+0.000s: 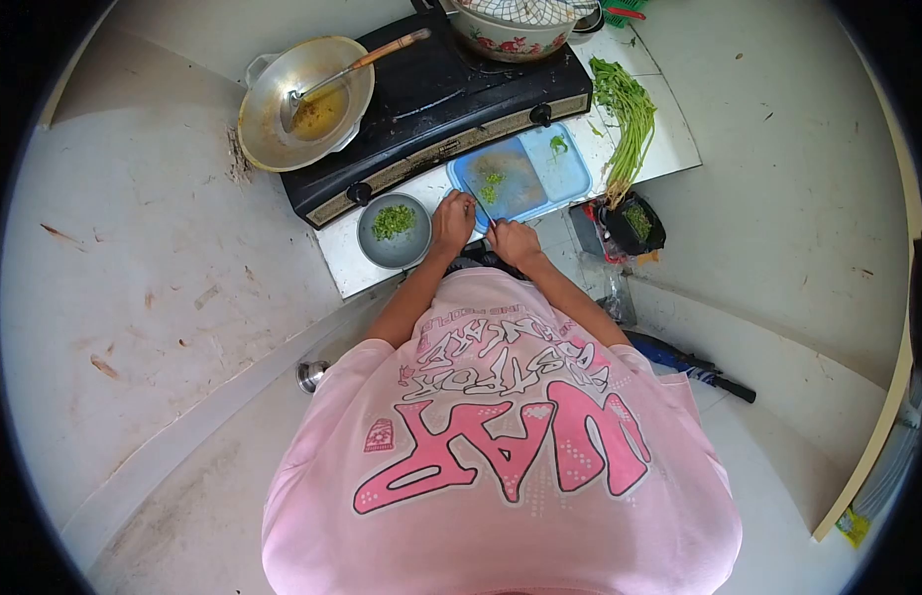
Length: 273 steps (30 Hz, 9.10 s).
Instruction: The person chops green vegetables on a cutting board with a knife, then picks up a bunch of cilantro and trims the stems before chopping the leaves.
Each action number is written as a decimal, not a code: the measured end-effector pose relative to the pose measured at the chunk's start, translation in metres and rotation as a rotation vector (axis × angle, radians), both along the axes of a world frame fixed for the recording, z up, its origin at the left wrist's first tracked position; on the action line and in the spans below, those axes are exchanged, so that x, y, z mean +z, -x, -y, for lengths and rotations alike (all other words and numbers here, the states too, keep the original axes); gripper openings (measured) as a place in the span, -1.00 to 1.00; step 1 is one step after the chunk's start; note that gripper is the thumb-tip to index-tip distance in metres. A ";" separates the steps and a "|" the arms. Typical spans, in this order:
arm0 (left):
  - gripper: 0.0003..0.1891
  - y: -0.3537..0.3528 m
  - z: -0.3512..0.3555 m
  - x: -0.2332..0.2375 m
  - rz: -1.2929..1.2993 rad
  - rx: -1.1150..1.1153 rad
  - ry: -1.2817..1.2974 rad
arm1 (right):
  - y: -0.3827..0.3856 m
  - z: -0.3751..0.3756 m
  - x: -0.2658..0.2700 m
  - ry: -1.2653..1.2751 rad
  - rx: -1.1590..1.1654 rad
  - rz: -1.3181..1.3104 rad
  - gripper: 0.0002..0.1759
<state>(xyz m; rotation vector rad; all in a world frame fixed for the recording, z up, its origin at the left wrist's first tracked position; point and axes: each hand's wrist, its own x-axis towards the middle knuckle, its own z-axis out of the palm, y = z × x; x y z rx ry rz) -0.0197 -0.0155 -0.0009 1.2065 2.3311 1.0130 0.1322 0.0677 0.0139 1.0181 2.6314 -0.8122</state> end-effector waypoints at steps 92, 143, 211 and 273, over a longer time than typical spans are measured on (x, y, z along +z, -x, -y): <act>-0.72 0.029 0.005 -0.004 0.466 0.133 -0.113 | -0.030 -0.020 0.009 -0.063 0.213 0.086 -0.52; -0.65 -0.004 -0.147 0.046 0.020 -0.567 0.067 | -0.161 -0.095 0.034 0.071 -0.374 -0.236 -0.62; -0.76 -0.074 -0.238 -0.022 0.141 0.069 0.160 | -0.218 -0.177 0.037 0.252 -0.496 -0.355 -0.62; -0.85 -0.066 -0.230 0.060 0.133 -0.237 0.052 | -0.184 -0.226 0.020 0.507 -0.501 -0.474 -0.64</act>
